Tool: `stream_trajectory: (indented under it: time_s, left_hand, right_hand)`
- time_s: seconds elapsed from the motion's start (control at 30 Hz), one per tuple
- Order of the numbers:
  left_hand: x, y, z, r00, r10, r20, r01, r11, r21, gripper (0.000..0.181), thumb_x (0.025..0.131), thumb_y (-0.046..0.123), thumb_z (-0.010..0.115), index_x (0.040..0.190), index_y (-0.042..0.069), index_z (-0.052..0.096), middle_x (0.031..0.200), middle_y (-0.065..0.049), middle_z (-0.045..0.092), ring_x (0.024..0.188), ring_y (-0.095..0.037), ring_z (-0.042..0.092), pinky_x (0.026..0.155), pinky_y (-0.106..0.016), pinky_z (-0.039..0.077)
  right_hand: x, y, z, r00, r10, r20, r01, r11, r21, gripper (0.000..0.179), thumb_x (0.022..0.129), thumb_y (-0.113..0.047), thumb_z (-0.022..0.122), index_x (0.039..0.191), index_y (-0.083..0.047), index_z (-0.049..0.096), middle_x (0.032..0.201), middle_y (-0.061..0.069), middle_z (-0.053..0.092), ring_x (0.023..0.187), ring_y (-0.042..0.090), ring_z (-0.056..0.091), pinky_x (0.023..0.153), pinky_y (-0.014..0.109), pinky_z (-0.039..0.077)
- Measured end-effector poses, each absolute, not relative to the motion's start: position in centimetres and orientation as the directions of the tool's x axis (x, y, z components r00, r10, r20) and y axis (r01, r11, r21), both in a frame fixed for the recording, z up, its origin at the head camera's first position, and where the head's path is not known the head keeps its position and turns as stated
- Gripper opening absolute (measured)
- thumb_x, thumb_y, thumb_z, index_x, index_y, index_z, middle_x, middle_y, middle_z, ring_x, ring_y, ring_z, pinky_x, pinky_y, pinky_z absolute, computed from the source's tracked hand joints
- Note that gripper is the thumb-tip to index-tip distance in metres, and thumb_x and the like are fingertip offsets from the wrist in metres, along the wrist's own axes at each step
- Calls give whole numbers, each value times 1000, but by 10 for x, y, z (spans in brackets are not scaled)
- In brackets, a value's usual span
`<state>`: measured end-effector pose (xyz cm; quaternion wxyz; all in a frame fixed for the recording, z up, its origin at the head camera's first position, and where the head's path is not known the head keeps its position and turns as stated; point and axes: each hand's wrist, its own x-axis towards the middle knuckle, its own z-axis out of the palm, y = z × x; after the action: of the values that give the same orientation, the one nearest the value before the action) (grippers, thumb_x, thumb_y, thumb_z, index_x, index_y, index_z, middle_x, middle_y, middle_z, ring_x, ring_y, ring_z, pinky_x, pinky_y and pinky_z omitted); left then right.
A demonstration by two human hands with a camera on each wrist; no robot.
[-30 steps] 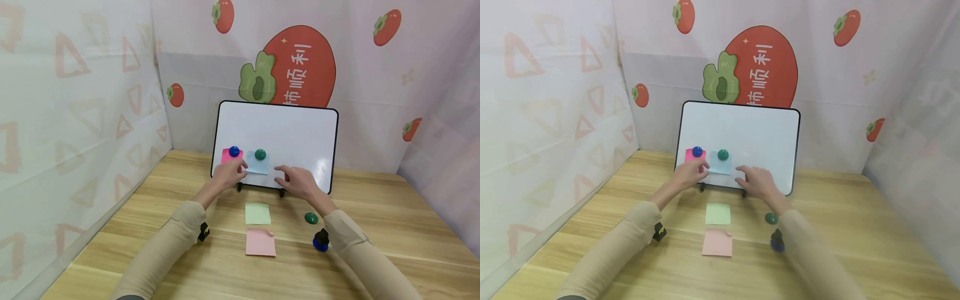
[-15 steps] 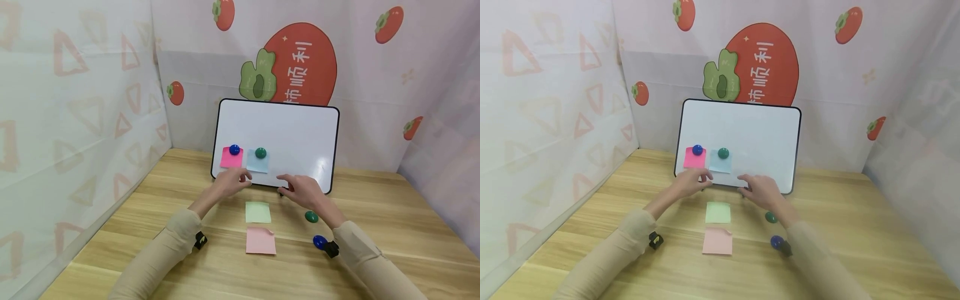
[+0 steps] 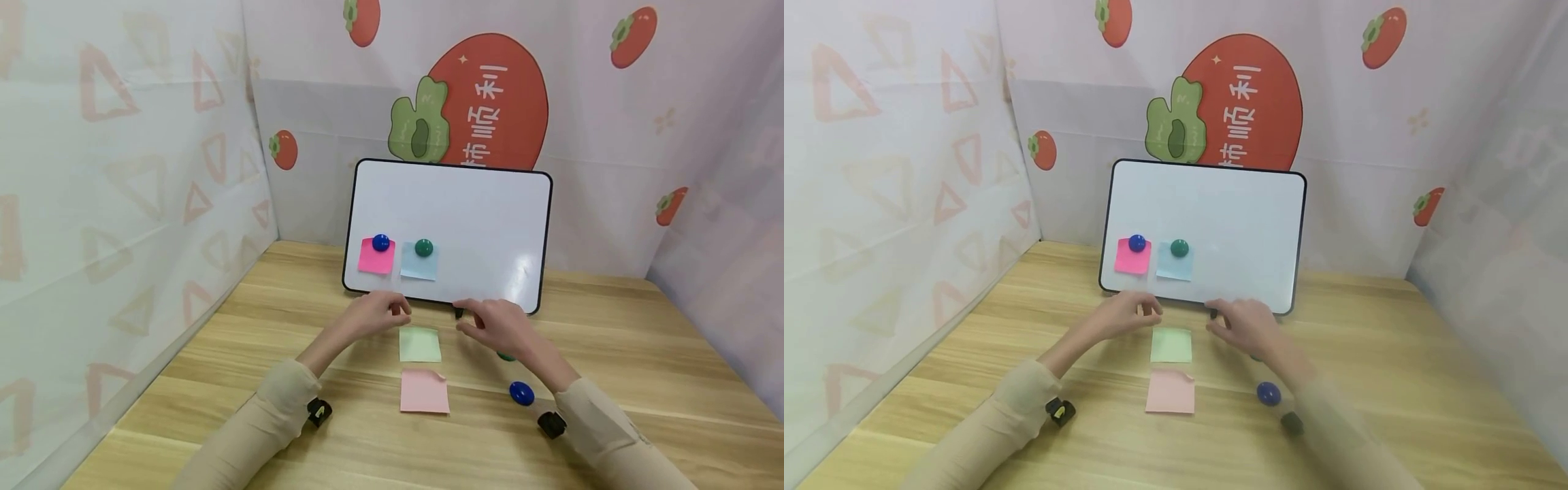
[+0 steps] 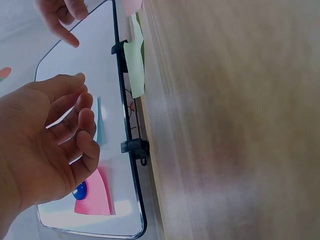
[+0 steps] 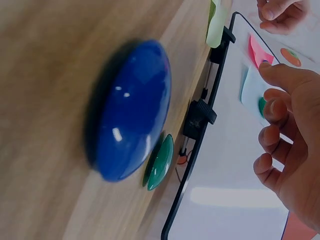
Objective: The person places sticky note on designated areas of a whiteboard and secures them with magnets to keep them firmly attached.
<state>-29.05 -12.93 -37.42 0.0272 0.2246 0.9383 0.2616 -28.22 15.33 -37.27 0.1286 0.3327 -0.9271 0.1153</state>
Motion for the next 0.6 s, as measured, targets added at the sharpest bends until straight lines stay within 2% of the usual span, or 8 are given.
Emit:
stream_trajectory:
  time_s: [0.4, 0.6]
  left_hand:
    - [-265, -130, -370, -858, 512, -41, 434, 765, 476, 10, 91, 33, 71, 97, 26, 71, 84, 9, 63, 74, -10, 56, 65, -28, 45]
    - [-261, -127, -369, -847, 527, -71, 431, 757, 491, 10, 90, 31, 73, 97, 24, 72, 83, 9, 63, 74, -11, 56, 65, -28, 46]
  right_hand:
    - [-259, 177, -380, -727, -629, 275, -669, 739, -78, 40, 88, -31, 75, 125, -15, 68, 59, -15, 41, 50, -1, 30, 49, 19, 26]
    - [-251, 182, -378, -722, -634, 277, -681, 722, -122, 40, 88, -28, 75, 124, -13, 68, 60, -17, 42, 51, -3, 31, 51, 18, 28]
